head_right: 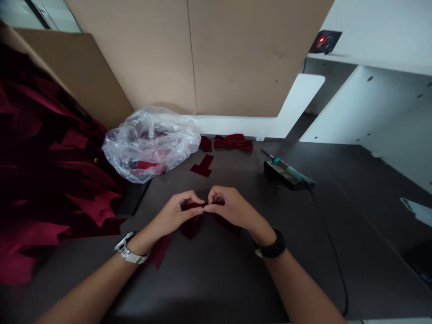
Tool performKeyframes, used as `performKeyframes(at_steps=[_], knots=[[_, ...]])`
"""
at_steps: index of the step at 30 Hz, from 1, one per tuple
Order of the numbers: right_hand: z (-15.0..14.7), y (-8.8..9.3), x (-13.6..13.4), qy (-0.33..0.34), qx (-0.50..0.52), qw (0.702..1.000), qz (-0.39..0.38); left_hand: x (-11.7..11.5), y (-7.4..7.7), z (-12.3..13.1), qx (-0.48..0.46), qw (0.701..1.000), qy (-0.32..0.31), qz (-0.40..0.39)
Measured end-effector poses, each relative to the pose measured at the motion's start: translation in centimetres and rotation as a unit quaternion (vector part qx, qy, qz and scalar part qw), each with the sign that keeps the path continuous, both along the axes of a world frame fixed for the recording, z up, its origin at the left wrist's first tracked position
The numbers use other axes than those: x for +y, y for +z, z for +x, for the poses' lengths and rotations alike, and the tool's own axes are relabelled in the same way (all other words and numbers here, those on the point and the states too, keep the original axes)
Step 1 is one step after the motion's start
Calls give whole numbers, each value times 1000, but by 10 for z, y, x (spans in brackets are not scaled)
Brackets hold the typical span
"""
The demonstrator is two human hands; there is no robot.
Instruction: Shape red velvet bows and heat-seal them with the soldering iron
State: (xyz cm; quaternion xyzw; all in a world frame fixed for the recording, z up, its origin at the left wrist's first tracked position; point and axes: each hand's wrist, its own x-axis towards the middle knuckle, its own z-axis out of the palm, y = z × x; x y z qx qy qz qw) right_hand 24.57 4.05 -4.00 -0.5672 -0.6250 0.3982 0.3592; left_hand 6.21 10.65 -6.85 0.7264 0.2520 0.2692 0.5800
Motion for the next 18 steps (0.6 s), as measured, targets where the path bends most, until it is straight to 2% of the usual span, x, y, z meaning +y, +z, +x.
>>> performKeyframes(at_steps=[4, 8, 9, 11, 14, 16, 18], knots=[[-1, -6, 1, 32, 2, 999, 5, -2, -5, 2, -26, 997, 4, -78], [0, -6, 0, 40, -24, 999, 26, -5, -8, 3, -39, 993, 30, -109], [3, -7, -2, 17, -35, 998, 43, -5, -9, 3, -42, 992, 37, -112], [16, -14, -10, -70, -54, 994, 72, -5, -11, 2, -49, 990, 47, -120], [54, -39, -31, -233, -94, 967, 51, -4, -13, 1, -56, 987, 58, -136], [86, -62, -48, -316, -170, 933, 17, -2, -13, 0, -55, 986, 63, -143], [116, -82, -60, -399, -253, 881, -23, -2, -12, -1, -53, 986, 68, -144]])
